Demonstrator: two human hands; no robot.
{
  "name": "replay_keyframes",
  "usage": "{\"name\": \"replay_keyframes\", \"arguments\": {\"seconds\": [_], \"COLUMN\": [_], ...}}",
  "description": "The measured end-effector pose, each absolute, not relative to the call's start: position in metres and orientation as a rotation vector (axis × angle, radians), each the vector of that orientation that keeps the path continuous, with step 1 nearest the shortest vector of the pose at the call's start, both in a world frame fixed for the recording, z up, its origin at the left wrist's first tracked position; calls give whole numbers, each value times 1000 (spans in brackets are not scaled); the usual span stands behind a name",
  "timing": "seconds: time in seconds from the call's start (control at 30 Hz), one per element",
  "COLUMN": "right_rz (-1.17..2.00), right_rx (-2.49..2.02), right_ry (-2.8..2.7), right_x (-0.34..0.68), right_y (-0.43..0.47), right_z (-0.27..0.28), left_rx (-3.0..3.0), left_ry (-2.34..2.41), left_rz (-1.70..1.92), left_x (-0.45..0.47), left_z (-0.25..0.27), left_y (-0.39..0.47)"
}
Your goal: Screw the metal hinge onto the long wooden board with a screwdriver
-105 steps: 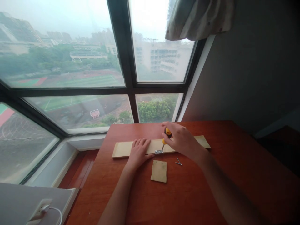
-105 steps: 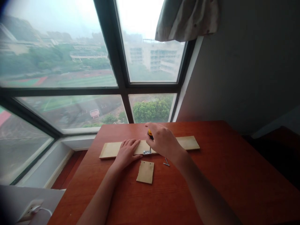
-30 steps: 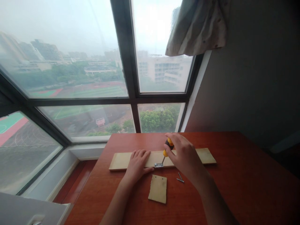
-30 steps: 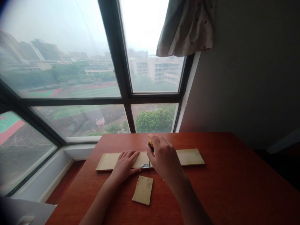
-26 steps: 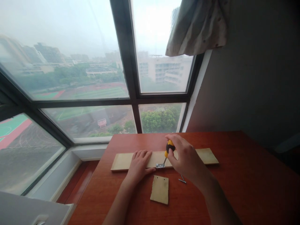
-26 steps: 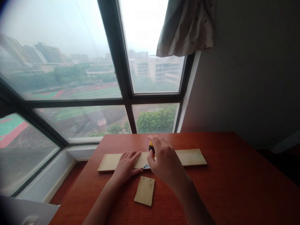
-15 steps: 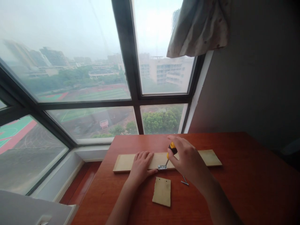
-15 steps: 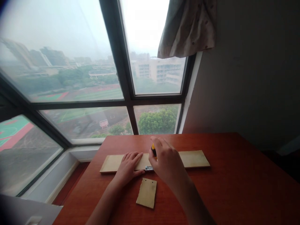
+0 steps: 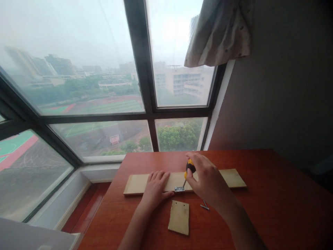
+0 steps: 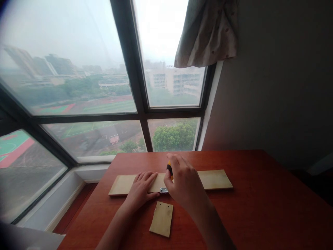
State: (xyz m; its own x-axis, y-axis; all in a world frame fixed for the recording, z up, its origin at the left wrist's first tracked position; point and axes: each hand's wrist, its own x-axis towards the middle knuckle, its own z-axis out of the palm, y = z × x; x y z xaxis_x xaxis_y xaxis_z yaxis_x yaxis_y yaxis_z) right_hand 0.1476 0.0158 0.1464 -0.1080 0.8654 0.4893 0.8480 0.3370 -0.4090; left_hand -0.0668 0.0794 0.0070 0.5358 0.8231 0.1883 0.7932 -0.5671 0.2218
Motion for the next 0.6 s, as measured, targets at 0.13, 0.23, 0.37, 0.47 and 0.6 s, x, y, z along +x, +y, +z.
{"name": "replay_keyframes", "arguments": {"seconds": [0.13, 0.23, 0.37, 0.47, 0.6], "right_rz": [29, -37, -25, 54, 46], "right_rx": [-1463, -1547, -1522, -1421, -1474], "right_ry": [-1948, -1911, -1896, -1909, -1901], "right_x": [146, 146, 148, 147, 146], "right_y": [14, 15, 18, 17, 15], "right_z": [149, 147, 145, 145, 145], "left_rx": [2649, 2646, 2636, 2634, 2638], "left_ry": [1407, 1412, 1421, 1418, 1418], "left_rz": [413, 406, 398, 398, 395], "left_x": [-66, -66, -65, -66, -66], "left_z": [8, 9, 9, 10, 10], "left_y": [79, 79, 79, 79, 78]}}
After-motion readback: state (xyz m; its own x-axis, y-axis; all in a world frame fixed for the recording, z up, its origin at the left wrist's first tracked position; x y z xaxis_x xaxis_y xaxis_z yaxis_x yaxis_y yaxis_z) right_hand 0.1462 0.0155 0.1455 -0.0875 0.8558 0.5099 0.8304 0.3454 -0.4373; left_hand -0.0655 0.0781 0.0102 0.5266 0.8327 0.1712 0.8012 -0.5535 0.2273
